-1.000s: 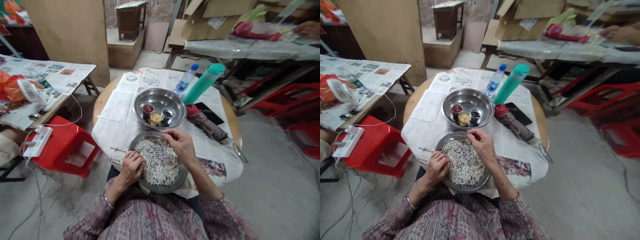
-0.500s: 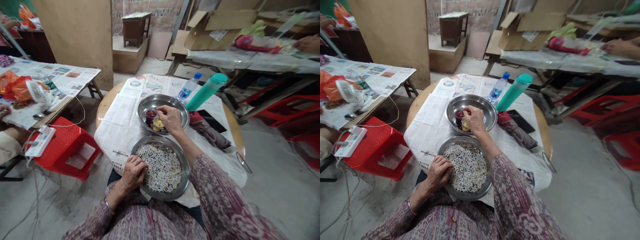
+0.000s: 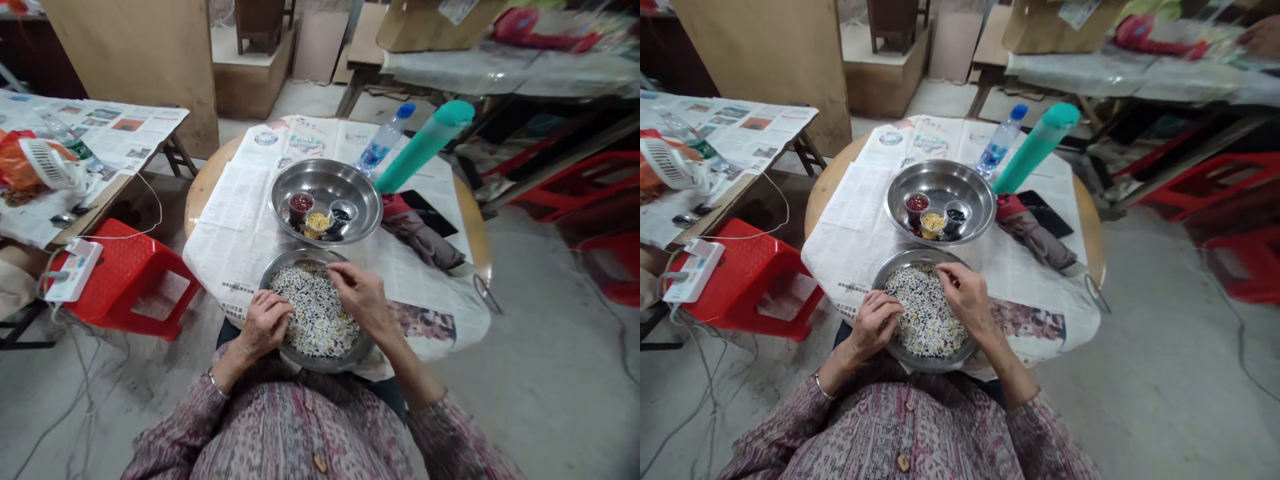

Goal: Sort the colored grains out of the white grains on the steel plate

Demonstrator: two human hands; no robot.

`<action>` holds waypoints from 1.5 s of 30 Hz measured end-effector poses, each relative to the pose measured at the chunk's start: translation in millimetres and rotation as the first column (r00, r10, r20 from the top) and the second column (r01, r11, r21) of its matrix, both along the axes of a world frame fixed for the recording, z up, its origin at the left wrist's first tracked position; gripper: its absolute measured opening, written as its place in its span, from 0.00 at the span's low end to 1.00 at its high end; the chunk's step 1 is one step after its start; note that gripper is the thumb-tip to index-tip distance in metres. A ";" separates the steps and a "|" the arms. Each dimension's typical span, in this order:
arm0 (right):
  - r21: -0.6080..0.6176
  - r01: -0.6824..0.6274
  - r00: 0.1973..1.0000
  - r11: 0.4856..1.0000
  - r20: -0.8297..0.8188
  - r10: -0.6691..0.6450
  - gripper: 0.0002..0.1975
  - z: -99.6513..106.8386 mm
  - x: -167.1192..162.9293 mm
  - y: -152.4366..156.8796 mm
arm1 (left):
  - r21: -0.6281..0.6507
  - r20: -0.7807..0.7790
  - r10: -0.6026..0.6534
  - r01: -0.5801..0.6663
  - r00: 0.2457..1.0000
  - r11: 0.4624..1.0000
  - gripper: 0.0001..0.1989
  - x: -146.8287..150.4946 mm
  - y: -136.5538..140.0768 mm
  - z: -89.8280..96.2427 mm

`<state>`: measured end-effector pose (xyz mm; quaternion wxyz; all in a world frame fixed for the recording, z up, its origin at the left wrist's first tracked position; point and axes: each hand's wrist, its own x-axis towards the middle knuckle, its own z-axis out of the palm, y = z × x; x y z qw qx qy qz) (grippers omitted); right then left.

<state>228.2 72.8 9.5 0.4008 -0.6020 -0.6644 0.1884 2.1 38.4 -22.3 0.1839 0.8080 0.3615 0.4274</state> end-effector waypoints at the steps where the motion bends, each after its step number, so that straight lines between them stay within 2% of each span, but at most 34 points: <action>1: -0.010 -0.027 0.999 1.000 0.026 0.028 0.11 -9.7 2.0 -11.2 | 0.009 0.042 0.001 -0.001 0.999 1.000 0.08 -1.6 1.5 2.2; 4: -0.030 -0.112 0.986 0.993 0.122 0.115 0.10 -30.5 7.2 -28.2 | 0.038 0.145 0.059 -0.065 0.988 0.997 0.07 -7.9 15.4 9.7; 6: -0.015 -0.145 0.971 0.989 0.188 0.145 0.10 -34.1 8.0 -26.2 | 0.025 0.140 0.134 -0.138 0.981 0.990 0.06 -11.8 33.3 12.9; 9: 0.015 -0.158 0.946 0.987 0.288 0.147 0.11 -27.4 0.8 -10.6 | -0.115 0.072 0.191 -0.182 0.979 0.977 0.10 -14.8 64.8 11.1; 13: -0.066 -0.275 0.858 0.959 0.434 0.276 0.16 -15.8 -27.6 8.5 | -0.334 0.029 0.097 -0.082 0.995 0.939 0.11 -14.0 89.5 0.1; 15: -0.101 -0.360 0.806 0.927 0.466 0.364 0.21 -14.0 -45.6 9.5 | -0.365 0.038 0.097 -0.077 0.995 0.928 0.10 -13.2 91.4 -4.7; 17: -0.106 -0.443 0.768 0.890 0.467 0.438 0.21 -14.6 -60.7 5.7 | -0.377 0.050 0.115 -0.088 0.992 0.922 0.10 -12.8 90.2 -7.5; 20: -0.119 -0.553 0.698 0.825 0.475 0.536 0.10 -16.8 -68.4 -1.8 | -0.384 0.056 0.132 -0.100 0.990 0.918 0.09 -13.1 88.6 -9.2; 22: -0.154 -0.586 0.647 0.795 0.502 0.574 0.05 -17.9 -60.2 -4.4 | -0.376 0.068 0.132 -0.097 0.989 0.922 0.09 -13.4 88.9 -9.9; 24: -0.188 -0.560 0.639 0.807 0.522 0.565 0.07 -18.4 -42.2 -5.4 | -0.370 0.080 0.127 -0.089 0.989 0.925 0.09 -13.6 89.8 -10.7; 28: -0.139 -0.417 0.752 0.898 0.502 0.427 0.12 -14.7 1.4 -15.3 | -0.385 0.104 0.120 -0.071 0.987 0.920 0.09 -12.9 90.7 -11.3; 31: -0.075 -0.415 0.786 0.907 0.473 0.399 0.12 -7.5 13.8 -37.9 | -0.396 0.128 0.112 -0.053 0.985 0.917 0.09 -12.0 90.6 -11.1; 33: -0.096 -0.469 0.746 0.878 0.489 0.452 0.10 -3.5 8.1 -56.5 | -0.399 0.142 0.109 -0.044 0.984 0.916 0.09 -11.7 90.7 -11.4; 37: -0.253 -0.591 0.589 0.765 0.513 0.625 0.08 -6.2 -12.9 -75.7 | -0.398 0.152 0.114 -0.045 0.982 0.916 0.09 -11.8 91.3 -12.7; 38: -0.266 -0.583 0.581 0.767 0.524 0.623 0.08 -9.0 -15.3 -74.0 | -0.397 0.149 0.116 -0.048 0.982 0.916 0.09 -11.9 91.3 -12.9; 40: -0.238 -0.519 0.621 0.821 0.555 0.553 0.09 -14.7 -14.3 -63.4 | -0.394 0.142 0.119 -0.054 0.983 0.918 0.09 -12.3 91.1 -12.9; 43: -0.125 -0.359 0.738 0.925 0.569 0.363 0.12 -19.1 -4.6 -39.7 | -0.390 0.136 0.122 -0.060 0.983 0.919 0.09 -12.7 90.7 -12.6; 45: -0.078 -0.236 0.787 0.969 0.569 0.238 0.13 -18.6 0.1 -26.2 | -0.392 0.135 0.123 -0.061 0.983 0.918 0.09 -12.9 90.6 -12.9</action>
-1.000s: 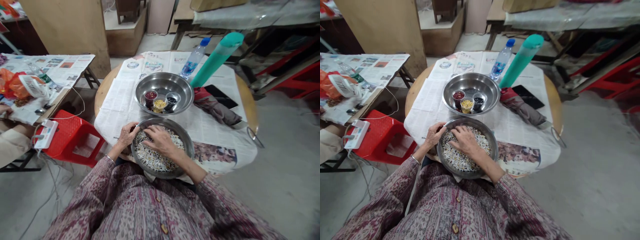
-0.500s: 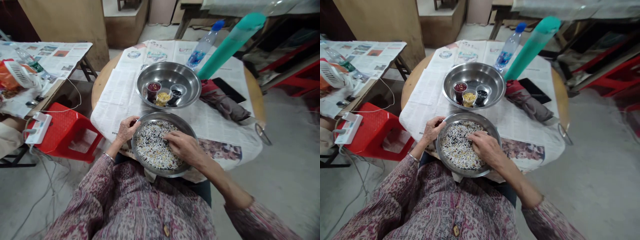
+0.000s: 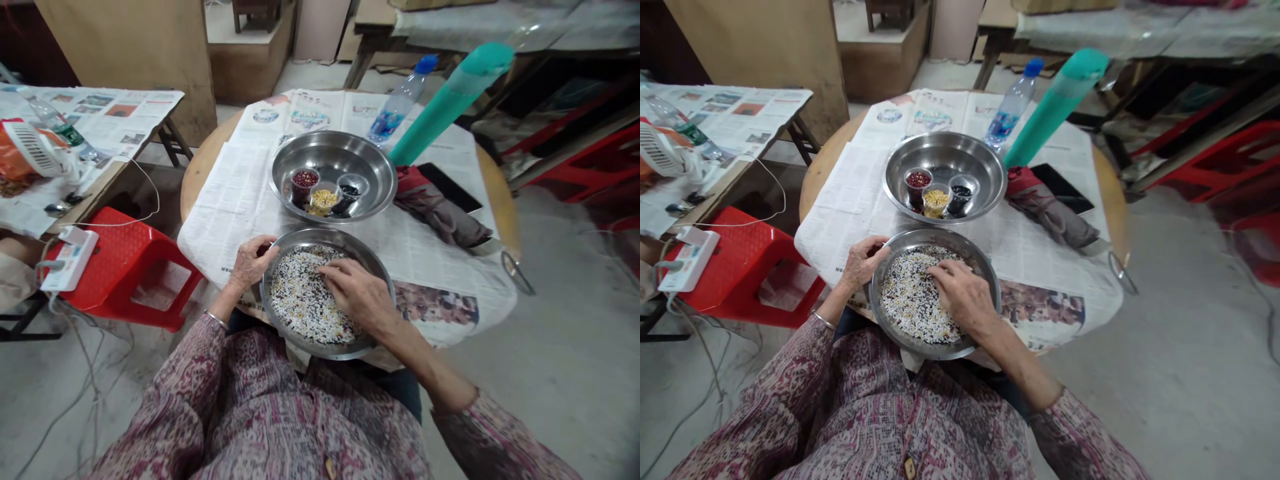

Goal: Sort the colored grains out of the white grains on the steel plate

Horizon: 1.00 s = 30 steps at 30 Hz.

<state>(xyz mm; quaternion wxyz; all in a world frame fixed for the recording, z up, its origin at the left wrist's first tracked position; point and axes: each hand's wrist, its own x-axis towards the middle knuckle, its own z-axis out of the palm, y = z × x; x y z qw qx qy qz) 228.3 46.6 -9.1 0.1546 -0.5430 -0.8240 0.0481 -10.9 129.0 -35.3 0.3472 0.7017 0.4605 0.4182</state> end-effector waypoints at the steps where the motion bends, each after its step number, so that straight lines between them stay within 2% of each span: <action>1: 0.008 0.064 0.998 0.998 0.002 -0.064 0.13 0.5 0.4 4.9 | -0.002 0.001 0.000 0.000 1.000 1.000 0.09 -0.1 0.1 -0.4; 3: 0.001 0.161 0.987 0.987 0.014 -0.161 0.16 0.5 -3.4 10.8 | -0.008 0.002 0.000 0.000 1.000 1.000 0.09 -0.2 0.7 -1.5; 6: -0.033 0.156 0.987 0.987 -0.024 -0.157 0.18 -3.9 -17.8 13.3 | -0.016 0.005 0.004 -0.004 1.000 1.000 0.09 -0.2 1.7 -3.0; 9: -0.094 0.004 0.991 0.996 -0.136 -0.017 0.10 -9.5 -34.7 12.8 | -0.017 0.003 0.014 -0.014 1.000 1.000 0.09 -0.2 1.9 -2.6; 14: -0.226 -0.183 0.960 0.957 -0.251 0.124 0.12 -2.9 -49.0 -0.4 | -0.020 0.005 0.020 -0.020 1.000 1.000 0.09 -0.2 1.2 0.1; 17: -0.257 -0.284 0.941 0.924 -0.262 0.216 0.12 7.4 -45.6 -19.2 | -0.031 0.017 0.027 -0.027 0.999 0.999 0.09 -0.3 1.7 -1.0; 20: -0.239 -0.350 0.930 0.906 -0.203 0.306 0.09 13.0 -35.4 -38.9 | -0.042 0.030 0.036 -0.035 0.999 0.999 0.08 -0.4 2.5 -3.2; 22: -0.212 -0.341 0.937 0.916 -0.150 0.315 0.08 11.7 -26.8 -48.6 | -0.046 0.033 0.040 -0.038 0.999 0.998 0.08 -0.7 2.4 -3.8; 25: -0.138 -0.256 0.965 0.957 -0.099 0.244 0.07 3.8 -14.2 -55.9 | -0.042 0.021 0.055 -0.054 0.998 0.998 0.08 -1.3 1.3 -3.2; 30: -0.080 -0.108 0.978 0.991 -0.189 0.092 0.10 -11.9 0.8 -56.9 | -0.057 0.001 0.066 -0.065 0.998 0.996 0.08 -2.1 -0.5 -3.3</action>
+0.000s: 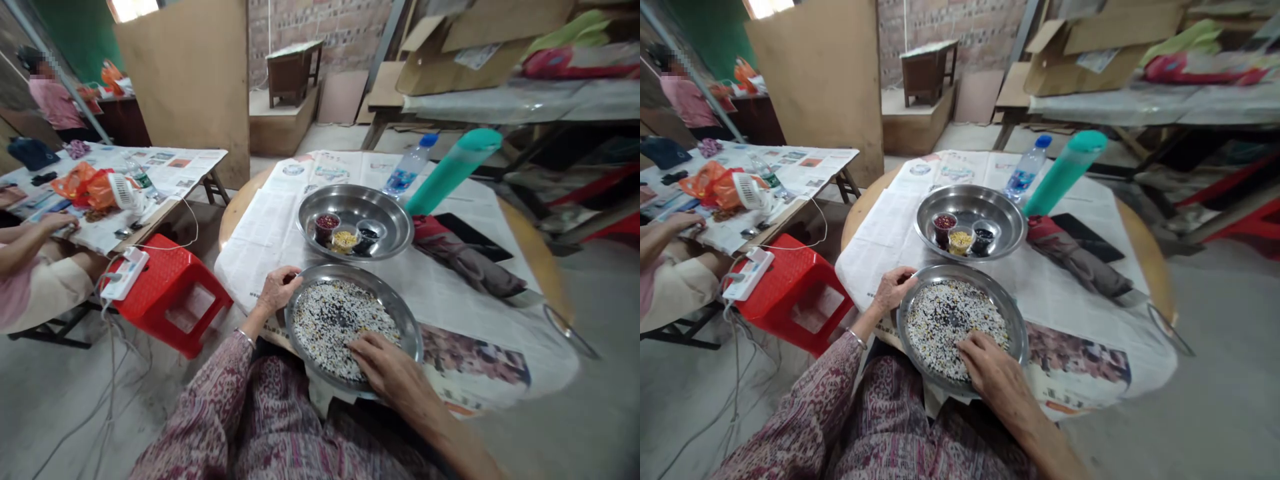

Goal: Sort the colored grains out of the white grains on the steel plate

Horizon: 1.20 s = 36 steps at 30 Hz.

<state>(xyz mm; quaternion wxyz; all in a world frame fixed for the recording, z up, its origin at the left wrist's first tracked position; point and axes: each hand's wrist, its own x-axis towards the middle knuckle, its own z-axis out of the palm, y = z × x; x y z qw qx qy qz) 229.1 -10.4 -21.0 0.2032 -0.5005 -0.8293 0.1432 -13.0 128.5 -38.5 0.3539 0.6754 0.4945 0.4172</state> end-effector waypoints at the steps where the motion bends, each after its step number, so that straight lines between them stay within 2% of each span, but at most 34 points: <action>1: -0.007 0.010 1.000 1.000 -0.013 -0.010 0.10 -1.7 1.9 0.0 | -0.008 0.007 -0.002 0.002 1.000 1.000 0.08 0.0 -0.1 -0.4; 3: -0.036 -0.003 1.000 0.999 -0.023 0.002 0.10 -2.5 3.7 -0.9 | -0.016 0.023 -0.002 0.002 1.000 1.000 0.08 0.2 0.1 -1.2; 7: -0.154 -0.131 0.991 0.979 -0.035 0.127 0.12 2.7 -1.8 -4.6 | -0.003 0.022 0.003 -0.003 1.000 1.000 0.08 0.3 0.6 -1.4; 10: -0.141 -0.162 0.987 0.977 -0.031 0.160 0.13 3.0 -7.2 -0.8 | -0.002 0.014 0.005 -0.005 1.000 1.000 0.08 0.2 0.3 -0.9; 14: 0.036 -0.003 0.999 0.999 0.032 0.002 0.14 -10.4 -1.0 22.7 | -0.001 0.008 0.013 -0.013 1.000 1.000 0.08 0.7 -0.8 -1.4; 18: 0.193 0.139 0.985 0.971 0.074 -0.156 0.14 -22.8 7.1 51.2 | 0.001 0.000 0.029 -0.029 1.000 1.000 0.08 1.4 -0.8 -3.0; 21: 0.254 0.222 0.956 0.941 0.134 -0.262 0.14 -20.4 -4.2 58.5 | 0.000 -0.003 0.031 -0.031 1.000 1.000 0.08 0.9 0.2 -3.8; 23: 0.275 0.234 0.950 0.933 0.140 -0.280 0.14 -14.8 -19.8 55.7 | -0.004 0.003 0.017 -0.017 1.000 1.000 0.09 0.0 1.1 -3.6; 25: 0.239 0.158 0.971 0.958 0.140 -0.195 0.13 -8.8 -35.6 50.0 | -0.010 0.010 -0.004 0.004 1.000 1.000 0.10 -1.0 2.4 -2.6; 27: 0.156 0.056 0.987 0.986 0.140 -0.078 0.09 -4.1 -45.0 43.3 | -0.005 0.014 -0.023 0.023 1.000 1.000 0.10 -1.7 4.0 -1.3; 29: 0.064 0.001 0.988 0.998 0.157 -0.011 0.10 -0.6 -44.4 35.9 | 0.003 0.022 -0.043 0.043 0.999 0.999 0.10 -2.0 5.7 -0.2; 31: 0.010 0.019 0.979 1.000 0.205 -0.020 0.12 2.9 -34.9 27.7 | 0.006 0.025 -0.050 0.050 0.998 0.999 0.11 -2.1 6.9 0.3; 36: 0.008 0.093 0.959 0.996 0.270 -0.092 0.09 15.4 -1.5 6.5 | 0.036 0.021 -0.045 0.044 0.999 0.998 0.10 -2.0 7.0 0.2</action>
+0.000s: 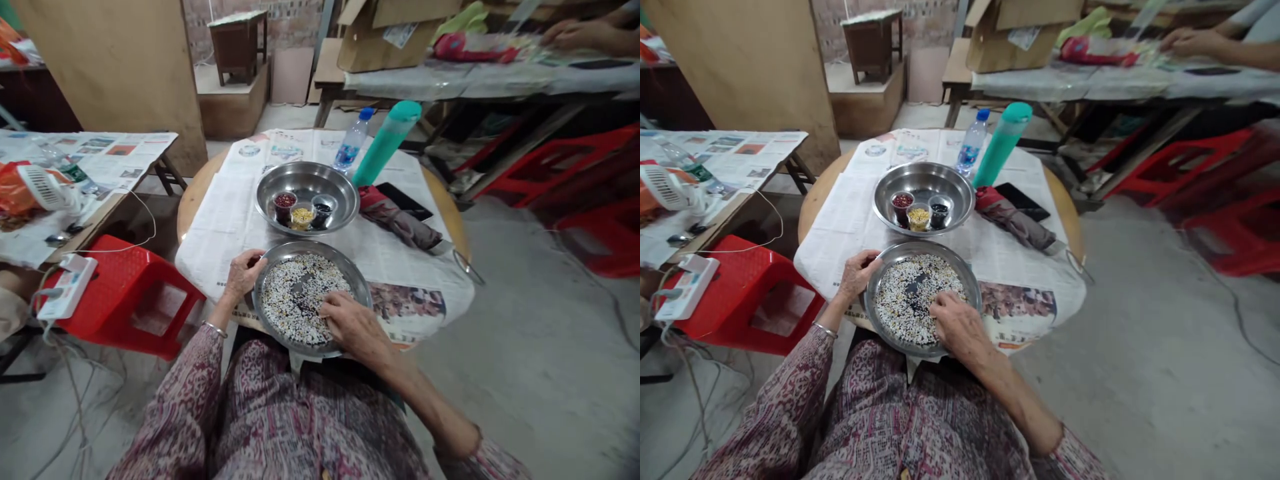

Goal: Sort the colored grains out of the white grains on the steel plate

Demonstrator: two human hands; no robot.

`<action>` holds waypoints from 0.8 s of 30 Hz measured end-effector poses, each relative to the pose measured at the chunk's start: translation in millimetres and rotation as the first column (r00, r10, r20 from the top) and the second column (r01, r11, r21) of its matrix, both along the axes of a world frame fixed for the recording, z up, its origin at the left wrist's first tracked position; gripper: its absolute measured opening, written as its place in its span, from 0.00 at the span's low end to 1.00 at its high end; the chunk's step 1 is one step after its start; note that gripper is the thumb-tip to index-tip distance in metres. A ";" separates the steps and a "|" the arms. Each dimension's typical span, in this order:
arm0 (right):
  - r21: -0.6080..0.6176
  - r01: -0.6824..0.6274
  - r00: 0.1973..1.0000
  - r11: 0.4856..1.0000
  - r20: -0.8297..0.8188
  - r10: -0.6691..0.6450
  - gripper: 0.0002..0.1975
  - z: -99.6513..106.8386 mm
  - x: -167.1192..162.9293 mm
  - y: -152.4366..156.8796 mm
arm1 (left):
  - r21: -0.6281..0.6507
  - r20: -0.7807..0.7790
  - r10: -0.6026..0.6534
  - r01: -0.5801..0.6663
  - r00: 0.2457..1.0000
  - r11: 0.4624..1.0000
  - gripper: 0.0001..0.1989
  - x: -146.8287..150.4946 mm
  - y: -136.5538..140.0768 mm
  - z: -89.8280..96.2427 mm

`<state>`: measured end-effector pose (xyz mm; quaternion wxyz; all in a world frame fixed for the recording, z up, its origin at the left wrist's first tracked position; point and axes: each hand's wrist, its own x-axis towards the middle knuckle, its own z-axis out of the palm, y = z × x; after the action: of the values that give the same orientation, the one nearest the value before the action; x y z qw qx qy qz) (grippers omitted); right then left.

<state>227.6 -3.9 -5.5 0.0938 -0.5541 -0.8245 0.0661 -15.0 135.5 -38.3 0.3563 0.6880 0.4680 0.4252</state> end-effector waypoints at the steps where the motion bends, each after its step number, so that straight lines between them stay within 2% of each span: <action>1: -0.013 -0.005 1.000 1.000 -0.002 0.005 0.09 2.0 4.4 -4.0 | 0.001 0.002 -0.004 0.004 1.000 1.000 0.10 0.1 -0.1 0.0; 6: -0.148 -0.075 0.997 0.986 -0.008 0.074 0.13 3.5 8.2 -14.6 | 0.001 0.009 -0.001 0.001 1.000 1.000 0.10 0.6 0.2 -0.4; 8: -0.158 -0.062 0.998 0.985 -0.014 0.060 0.14 2.6 4.8 -9.0 | 0.005 0.012 0.001 -0.001 1.000 1.000 0.09 0.7 0.6 -1.0; 12: -0.037 0.056 0.998 0.998 -0.011 -0.057 0.16 1.9 -0.4 17.7 | -0.003 0.015 0.003 -0.003 1.000 1.000 0.09 0.7 0.7 -1.5; 14: 0.033 0.172 0.985 0.985 -0.019 -0.171 0.16 0.2 -1.8 31.7 | -0.003 0.014 0.003 -0.003 1.000 1.000 0.09 0.6 0.7 -1.5; 17: 0.052 0.277 0.959 0.959 -0.073 -0.273 0.13 -5.2 -8.0 43.3 | 0.005 0.011 -0.005 0.005 1.000 1.000 0.09 0.3 1.1 -1.9; 20: 0.038 0.231 0.952 0.972 -0.217 -0.217 0.16 -10.7 -25.6 41.1 | 0.013 0.011 -0.009 0.009 1.000 1.000 0.09 0.1 1.8 -2.7; 24: 0.014 0.031 0.950 0.999 -0.311 -0.025 0.17 -13.3 -58.3 29.7 | 0.013 0.017 -0.005 0.005 1.000 1.000 0.10 0.4 2.1 -2.3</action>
<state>169.3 25.8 -18.8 0.2287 -0.5474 -0.7921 0.1433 -14.5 137.6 -40.6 0.3568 0.6877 0.4606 0.4331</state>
